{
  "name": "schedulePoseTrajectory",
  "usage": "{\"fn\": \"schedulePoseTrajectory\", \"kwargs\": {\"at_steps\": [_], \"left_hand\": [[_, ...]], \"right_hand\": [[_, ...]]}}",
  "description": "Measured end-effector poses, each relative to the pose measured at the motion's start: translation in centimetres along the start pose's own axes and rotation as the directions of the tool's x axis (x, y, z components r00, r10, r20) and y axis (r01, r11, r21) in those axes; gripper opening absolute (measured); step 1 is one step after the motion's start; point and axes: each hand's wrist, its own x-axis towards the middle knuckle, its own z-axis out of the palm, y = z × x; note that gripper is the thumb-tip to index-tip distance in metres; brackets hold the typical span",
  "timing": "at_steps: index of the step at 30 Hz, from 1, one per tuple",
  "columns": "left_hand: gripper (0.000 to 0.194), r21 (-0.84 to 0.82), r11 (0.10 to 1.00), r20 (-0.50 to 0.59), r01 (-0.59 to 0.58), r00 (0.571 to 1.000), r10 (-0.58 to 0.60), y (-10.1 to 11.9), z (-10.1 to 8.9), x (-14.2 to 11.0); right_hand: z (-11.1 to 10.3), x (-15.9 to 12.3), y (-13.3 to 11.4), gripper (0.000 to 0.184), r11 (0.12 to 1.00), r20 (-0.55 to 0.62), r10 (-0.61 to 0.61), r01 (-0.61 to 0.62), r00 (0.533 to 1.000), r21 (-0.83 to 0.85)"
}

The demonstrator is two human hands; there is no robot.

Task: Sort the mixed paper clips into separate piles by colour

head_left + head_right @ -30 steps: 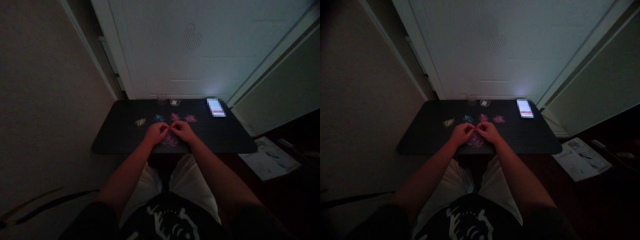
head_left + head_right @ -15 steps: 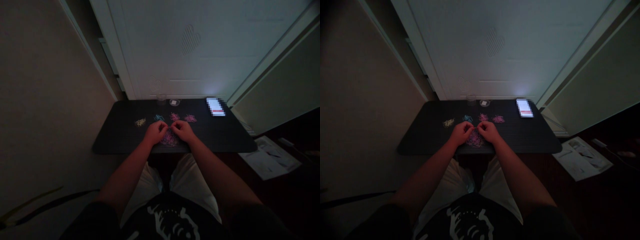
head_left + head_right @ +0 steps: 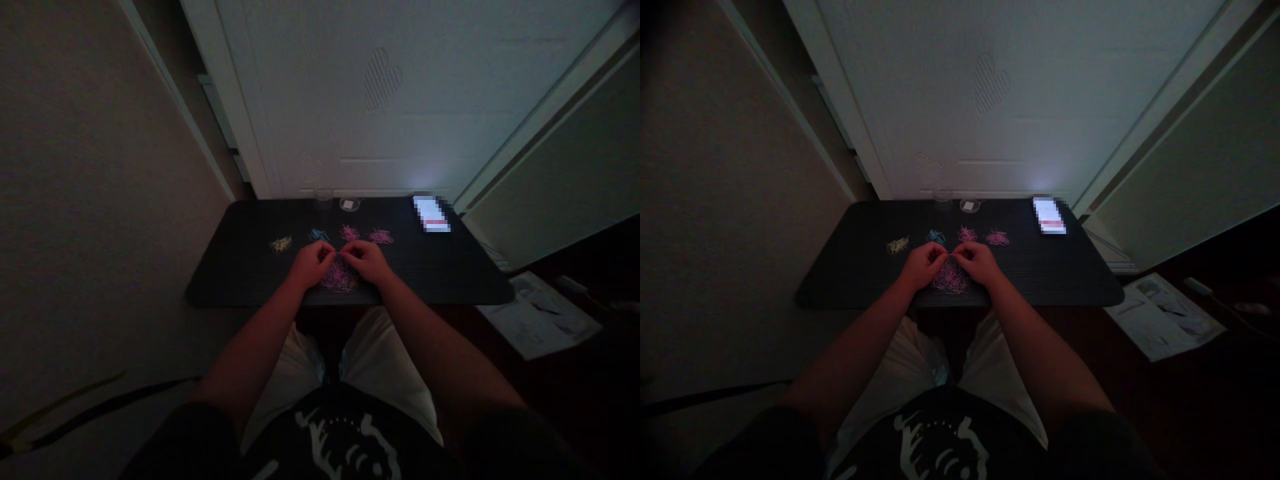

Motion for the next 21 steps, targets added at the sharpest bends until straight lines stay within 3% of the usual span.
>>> {"fn": "schedulePoseTrajectory", "kwargs": {"at_steps": [9,21], "left_hand": [[0.015,0.015,1.0,-0.002,0.015,1.0,-0.015,0.23,-0.17,-0.04],[0.014,-0.007,1.0,0.005,0.014,1.0,-0.014,0.29,-0.14,-0.09]], "right_hand": [[0.04,0.18,0.06,0.011,1.0,-0.045,0.003,-0.004,0.999,-0.024],[0.06,0.17,0.49,0.014,0.999,0.022,0.023,-0.023,1.0,0.038]]}}
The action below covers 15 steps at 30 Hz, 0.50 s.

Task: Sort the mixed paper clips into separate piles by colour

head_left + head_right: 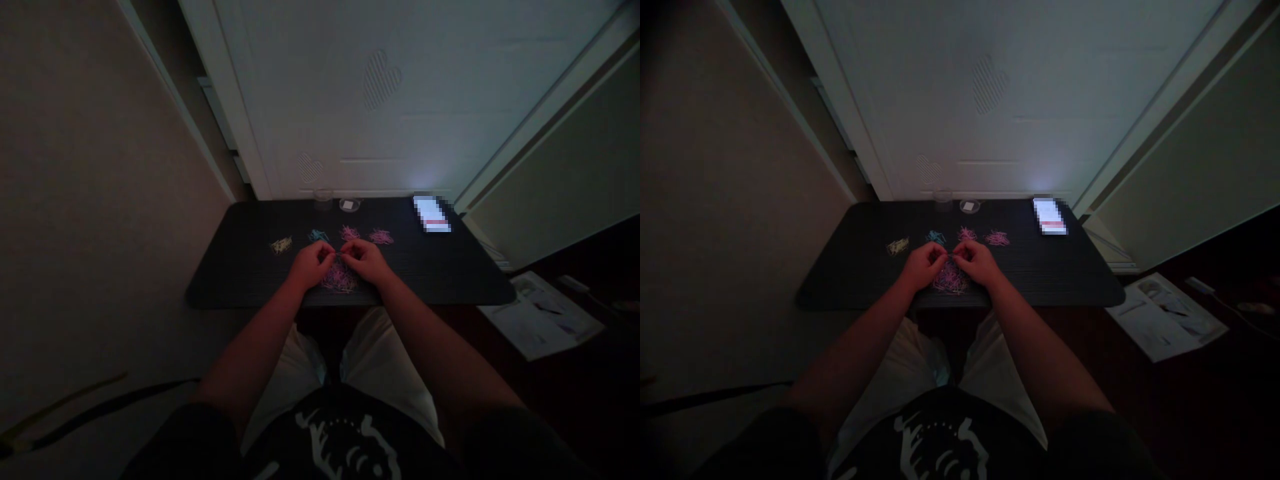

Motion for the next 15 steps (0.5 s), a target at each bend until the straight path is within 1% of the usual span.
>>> {"fn": "schedulePoseTrajectory", "kwargs": {"at_steps": [7,10,13,15], "left_hand": [[0.013,0.004,1.0,0.017,-0.009,1.0,0.009,-0.12,0.1,0.04],[0.014,0.004,1.0,0.026,-0.013,1.0,0.013,-0.1,0.1,0.04],[0.019,0.01,1.0,0.026,-0.026,0.999,0.026,-0.03,0.08,0.03],[0.019,0.03,0.999,0.03,-0.043,0.999,0.042,0.01,0.06,0.05]], "right_hand": [[0.06,-0.05,-0.44,0.008,0.996,-0.014,-0.006,0.005,1.0,-0.088],[0.06,-0.07,-0.44,0.006,0.996,-0.03,-0.019,0.017,0.999,-0.083],[0.04,-0.06,-0.26,0.007,0.998,-0.018,-0.023,0.022,1.0,-0.056],[0.03,-0.05,-0.13,0.007,0.999,-0.006,-0.025,0.025,1.0,-0.047]]}}
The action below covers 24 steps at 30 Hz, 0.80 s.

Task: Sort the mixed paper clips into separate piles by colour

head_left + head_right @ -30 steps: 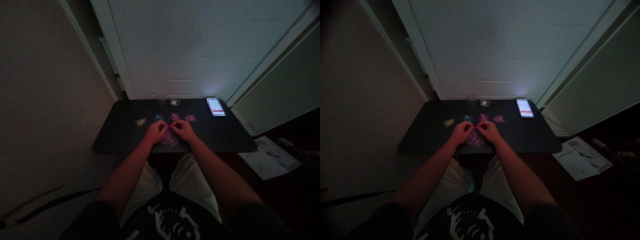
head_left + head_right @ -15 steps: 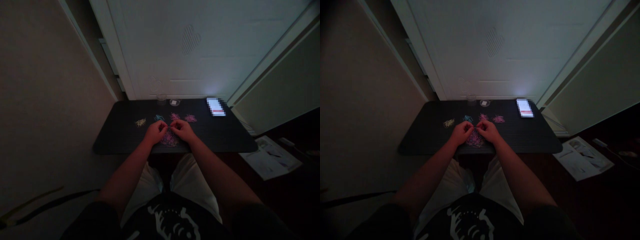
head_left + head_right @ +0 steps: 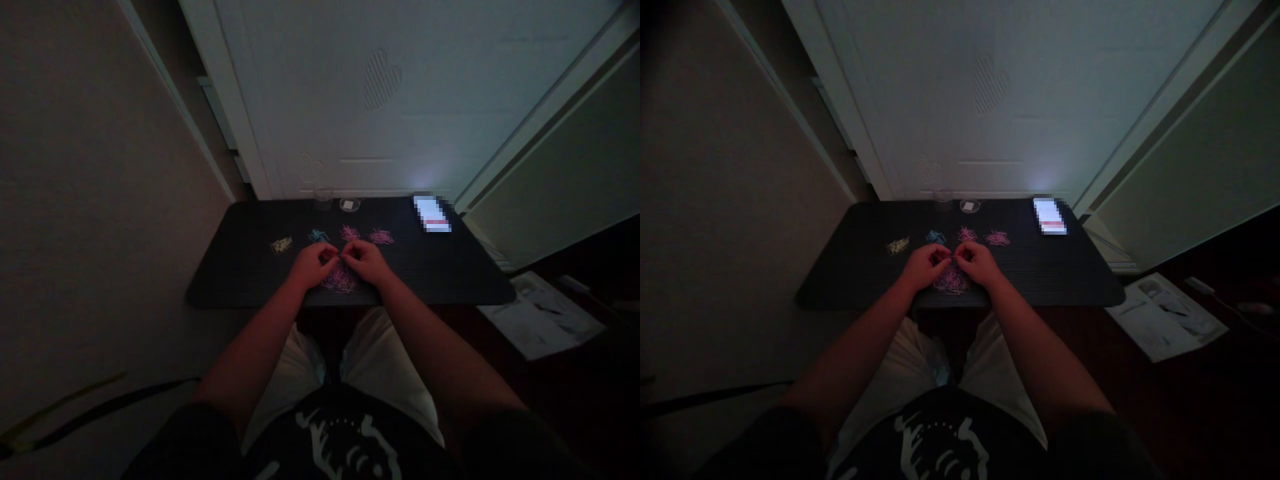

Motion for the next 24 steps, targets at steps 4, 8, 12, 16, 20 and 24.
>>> {"fn": "schedulePoseTrajectory", "kwargs": {"at_steps": [4,8,12,16,20,24], "left_hand": [[0.014,0.047,0.999,0.006,-0.022,1.0,0.021,0.02,-0.06,0.08],[0.015,0.047,0.998,0.004,-0.03,1.0,0.03,0.06,-0.13,0.12],[0.015,0.022,1.0,-0.008,-0.022,1.0,0.022,0.14,-0.19,0.11],[0.015,0.008,1.0,-0.019,-0.015,1.0,0.015,0.11,-0.23,0.09],[0.014,-0.008,1.0,-0.055,0.003,0.998,-0.004,-0.09,-0.2,0.08],[0.016,-0.022,1.0,-0.054,0.015,0.998,-0.016,-0.17,-0.06,0.06]], "right_hand": [[0.0,0.03,0.03,0.007,1.0,0.024,0.007,-0.007,1.0,-0.005],[-0.05,0.05,-0.08,0.008,1.0,0.015,0.002,-0.002,1.0,-0.019],[-0.07,0.04,-0.11,0.009,1.0,-0.003,0.008,-0.008,1.0,0.009],[0.0,0.04,-0.15,0.009,0.999,-0.041,0.034,-0.033,0.999,0.036],[-0.02,0.07,-0.31,0.01,0.997,-0.074,0.044,-0.039,0.996,0.071],[-0.09,0.06,-0.59,0.009,0.998,-0.049,0.034,-0.031,0.998,0.06]]}}
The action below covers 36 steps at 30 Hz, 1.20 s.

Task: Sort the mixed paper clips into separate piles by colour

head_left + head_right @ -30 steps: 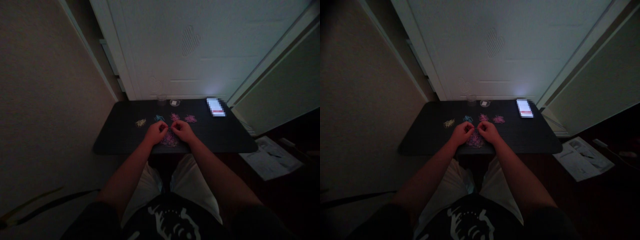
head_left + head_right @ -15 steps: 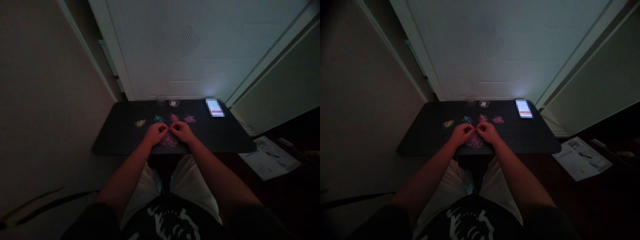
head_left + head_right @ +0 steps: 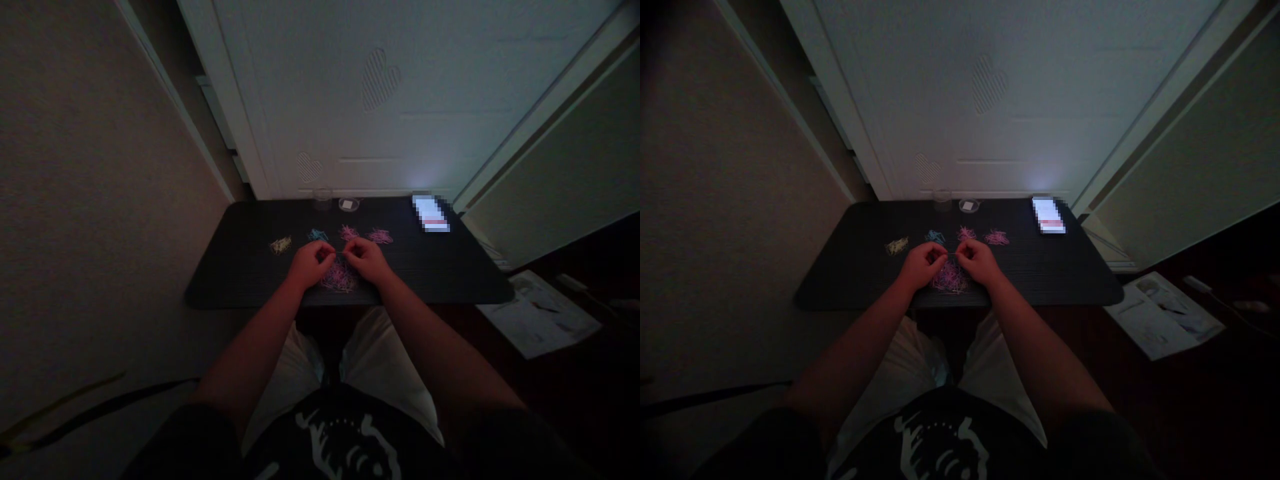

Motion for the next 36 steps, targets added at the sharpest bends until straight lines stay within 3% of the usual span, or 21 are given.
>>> {"fn": "schedulePoseTrajectory", "kwargs": {"at_steps": [4,20,28,36], "left_hand": [[0.02,0.014,1.0,0.028,0.0,1.0,0.0,0.06,0.14,-0.01],[0.018,0.054,0.998,0.02,0.009,1.0,-0.01,0.19,-0.06,0.04],[0.019,0.037,0.999,0.018,-0.014,1.0,0.014,-0.14,0.05,0.07],[0.019,0.062,0.998,0.031,-0.031,0.999,0.029,0.05,-0.06,0.06]], "right_hand": [[0.0,-0.04,-0.14,0.009,1.0,0.042,0.0,0.001,0.999,-0.018],[-0.18,0.13,0.55,0.008,1.0,-0.007,0.003,-0.003,1.0,-0.005],[-0.23,-0.11,0.15,0.012,0.999,0.032,0.015,-0.016,0.999,0.046],[-0.05,-0.03,-0.12,0.014,0.997,0.015,0.03,-0.029,0.999,-0.07]]}}
